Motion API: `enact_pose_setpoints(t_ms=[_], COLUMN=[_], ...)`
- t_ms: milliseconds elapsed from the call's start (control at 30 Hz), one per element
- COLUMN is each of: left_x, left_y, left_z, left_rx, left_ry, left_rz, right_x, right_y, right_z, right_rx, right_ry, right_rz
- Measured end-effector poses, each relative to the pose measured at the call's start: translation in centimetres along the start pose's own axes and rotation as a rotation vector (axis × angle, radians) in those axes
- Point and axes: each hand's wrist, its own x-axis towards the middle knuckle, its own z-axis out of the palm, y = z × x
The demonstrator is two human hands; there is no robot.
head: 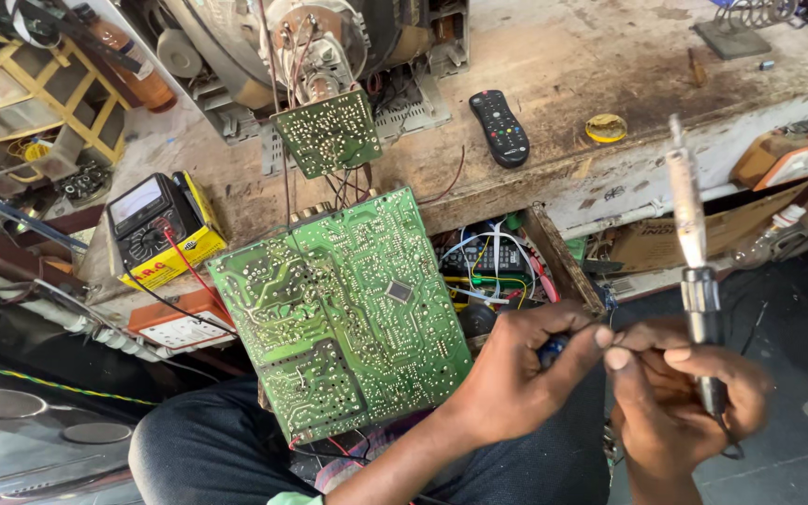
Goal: The person is repairing a green circuit board by soldering components and testing connections with a multimeter. They use a soldering iron and solder to attach parts, then switch to multimeter probes to check electrical continuity.
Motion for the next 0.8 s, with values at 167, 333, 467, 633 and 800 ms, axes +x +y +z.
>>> enact_pose_setpoints(t_ms=[167, 333, 467, 633, 800], left_x=[2.9, 8.1, 15.8, 25.4, 31.8], left_y=[0.6, -0.6, -3.0, -8.7, -15.6], left_z=[-2.1, -4.2, -5.4, -6.3, -4.6], left_rx=[-0.013, 0.227, 0.486, 0.575, 0.747], left_ry=[-0.123, -0.207, -0.165, -0.025, 0.182], left_rz=[0.03, 0.076, 0.13, -0.108, -0.146], right_x=[2.5, 6.0, 9.0, 11.4, 12.6], right_y=[1.5, 3.7, 5.6, 7.0, 9.0], right_z=[-0.2, -0.3, -0.2, -1.3, -2.7], right_rx=[-0.094, -0.047, -0.137, -0.319, -0.34], right_ry=[0.092, 0.023, -0.001, 0.029, 0.053], right_rz=[-0.013, -0.019, -0.029, -0.06, -0.033])
